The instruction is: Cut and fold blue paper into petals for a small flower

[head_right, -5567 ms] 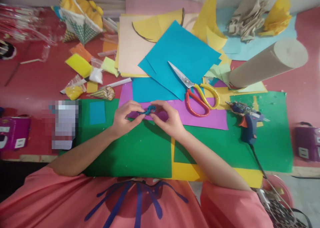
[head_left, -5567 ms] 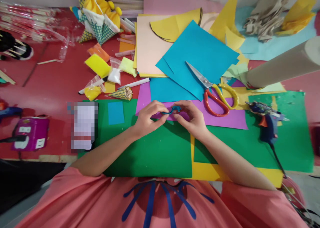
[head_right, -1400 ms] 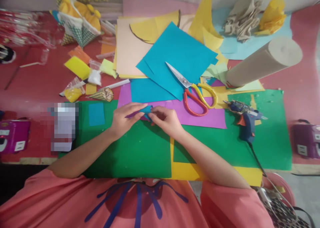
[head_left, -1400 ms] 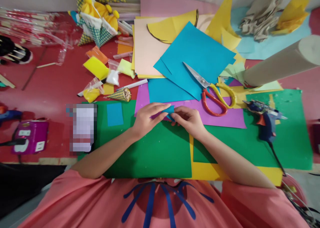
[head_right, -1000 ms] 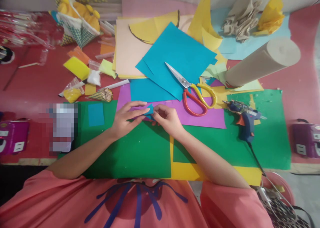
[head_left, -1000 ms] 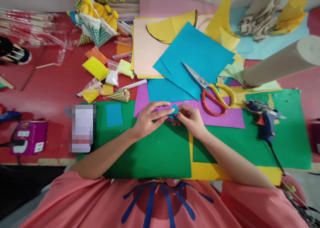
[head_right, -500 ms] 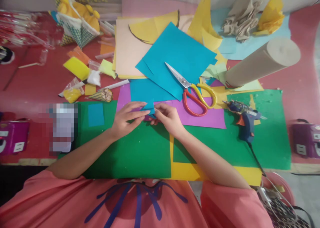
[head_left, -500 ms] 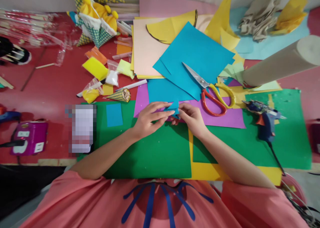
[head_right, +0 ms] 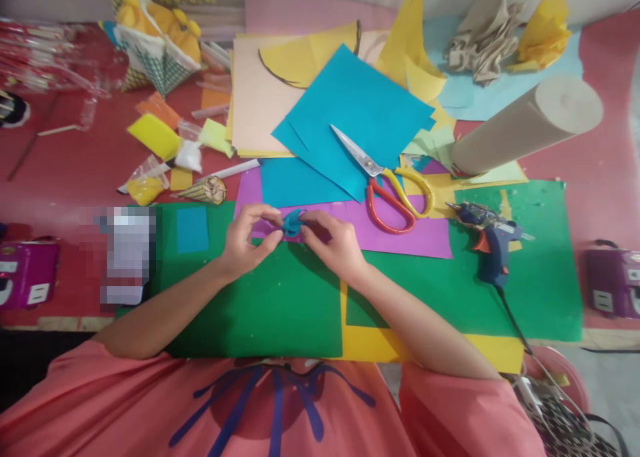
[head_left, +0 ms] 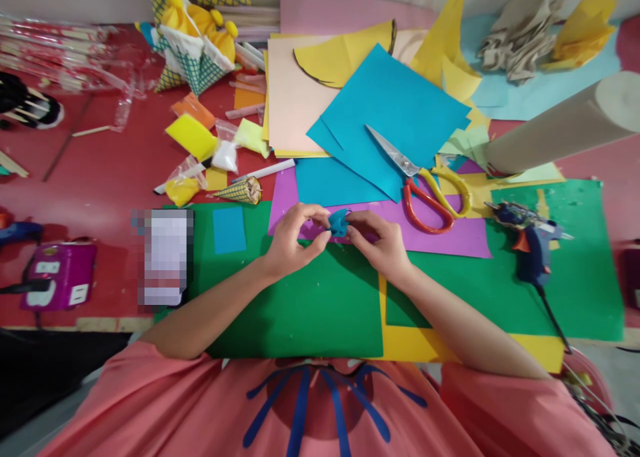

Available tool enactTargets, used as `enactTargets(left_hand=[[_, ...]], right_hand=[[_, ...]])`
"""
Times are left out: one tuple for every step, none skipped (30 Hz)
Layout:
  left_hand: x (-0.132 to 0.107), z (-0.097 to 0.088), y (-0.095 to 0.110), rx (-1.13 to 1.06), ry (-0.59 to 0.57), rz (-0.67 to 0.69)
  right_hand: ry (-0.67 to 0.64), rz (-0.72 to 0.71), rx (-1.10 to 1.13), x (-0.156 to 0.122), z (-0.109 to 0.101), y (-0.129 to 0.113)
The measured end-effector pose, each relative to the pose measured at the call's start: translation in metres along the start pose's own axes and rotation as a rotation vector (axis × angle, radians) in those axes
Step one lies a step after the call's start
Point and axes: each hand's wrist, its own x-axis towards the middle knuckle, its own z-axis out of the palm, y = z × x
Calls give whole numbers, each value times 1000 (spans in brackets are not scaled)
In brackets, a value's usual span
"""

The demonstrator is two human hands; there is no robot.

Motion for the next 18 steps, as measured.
enactTargets(left_hand=[[0,0,0,28,-10,18],[0,1,0,65,-19,44],[1,1,0,100,-27,74],[2,1,0,126,-34,100],[3,1,0,143,-40,123],[4,1,0,155,-48,139],[4,0,1,164,-57,151],[4,0,0,172,-66,159],[4,1,0,180,-70,165],[4,1,0,189,-70,168],[4,1,0,199,-68,170],[4,1,-1,210,-71,173],[4,1,-1,219,-77,180],[4,1,-2,226,-83,188],[3,1,-2,230,-90,196],[3,2,-2,231,-96,201],[3,2,-2,230,-101,206],[3,2,-3,227,-102,209]], right_hand=[[1,-6,1,0,0,0],[0,-9,-1,1,0,-1],[-1,-9,-6,1,-1,-1],[-1,-8,-12,1,-1,-2],[1,-8,-20,1,-1,-2],[4,-10,-29,2,-1,-2],[7,-16,-38,2,-1,-2],[9,-29,-47,2,-1,-3],[7,-48,-58,1,-1,-3],[4,-71,-73,1,-1,-4],[-1,-93,-89,1,-1,-4],[-5,-114,-103,1,-1,-5],[-7,-128,-114,0,0,-5],[-7,-139,-123,0,0,-6],[-8,-146,-131,-1,0,-6],[-8,-153,-139,-1,0,-5],[-8,-161,-148,-2,0,-5],[-8,-171,-160,-3,1,-5]])
